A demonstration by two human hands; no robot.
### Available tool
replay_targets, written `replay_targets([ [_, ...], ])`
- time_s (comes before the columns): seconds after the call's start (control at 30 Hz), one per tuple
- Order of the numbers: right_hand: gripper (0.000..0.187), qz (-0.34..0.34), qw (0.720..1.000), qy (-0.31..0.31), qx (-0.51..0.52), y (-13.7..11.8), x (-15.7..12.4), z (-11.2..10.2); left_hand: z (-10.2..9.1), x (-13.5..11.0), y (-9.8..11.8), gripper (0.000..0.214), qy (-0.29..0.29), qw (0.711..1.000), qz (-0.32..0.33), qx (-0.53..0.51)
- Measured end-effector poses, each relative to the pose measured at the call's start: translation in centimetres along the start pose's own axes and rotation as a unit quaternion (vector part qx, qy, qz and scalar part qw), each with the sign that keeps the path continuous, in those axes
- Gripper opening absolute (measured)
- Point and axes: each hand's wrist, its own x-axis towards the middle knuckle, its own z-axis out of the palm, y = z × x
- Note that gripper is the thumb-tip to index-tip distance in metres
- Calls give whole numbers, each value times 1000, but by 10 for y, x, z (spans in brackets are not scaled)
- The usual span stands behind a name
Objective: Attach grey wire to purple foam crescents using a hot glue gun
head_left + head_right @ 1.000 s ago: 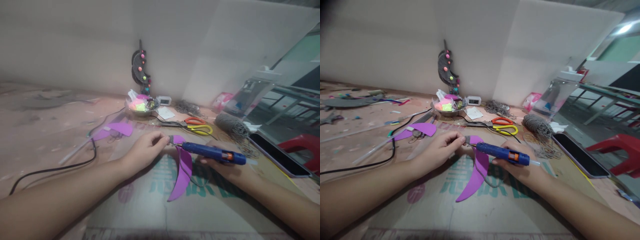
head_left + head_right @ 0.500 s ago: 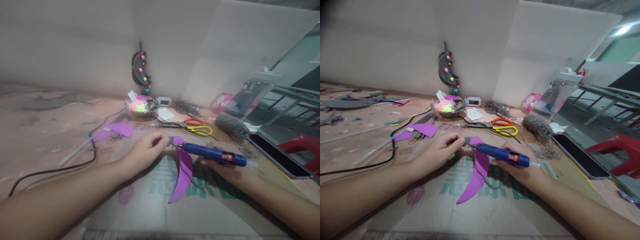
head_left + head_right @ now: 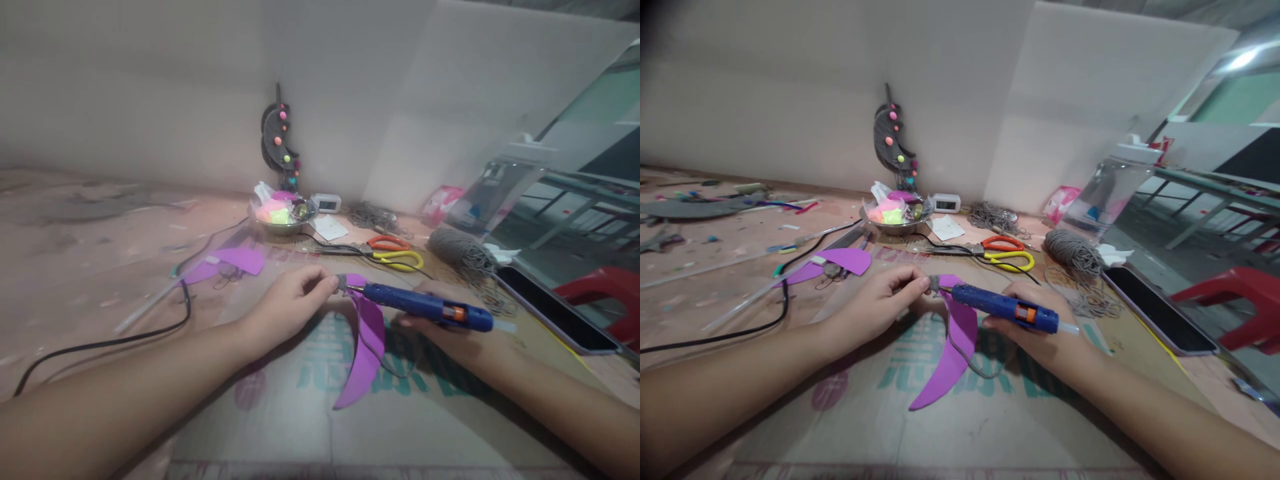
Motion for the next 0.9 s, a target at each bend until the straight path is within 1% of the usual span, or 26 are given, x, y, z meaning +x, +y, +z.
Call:
replay_targets([
  [0.23,22,-4,1000,5,10,1,0,0,0,-1,-1,30,0,1000,3,11],
  [0.4,20,14,1000,0,2,-2,-1,-1,0,-2,0,32,-7,1000,0,17],
  [0.63,20,21,1000,14,-5,-11,3,-4,1,0,-2,30,-13,1000,3,17],
  [0.9,20,50,999,7,8,-8,2,-4,0,-2,-1,33,-20,1000,-2,22],
])
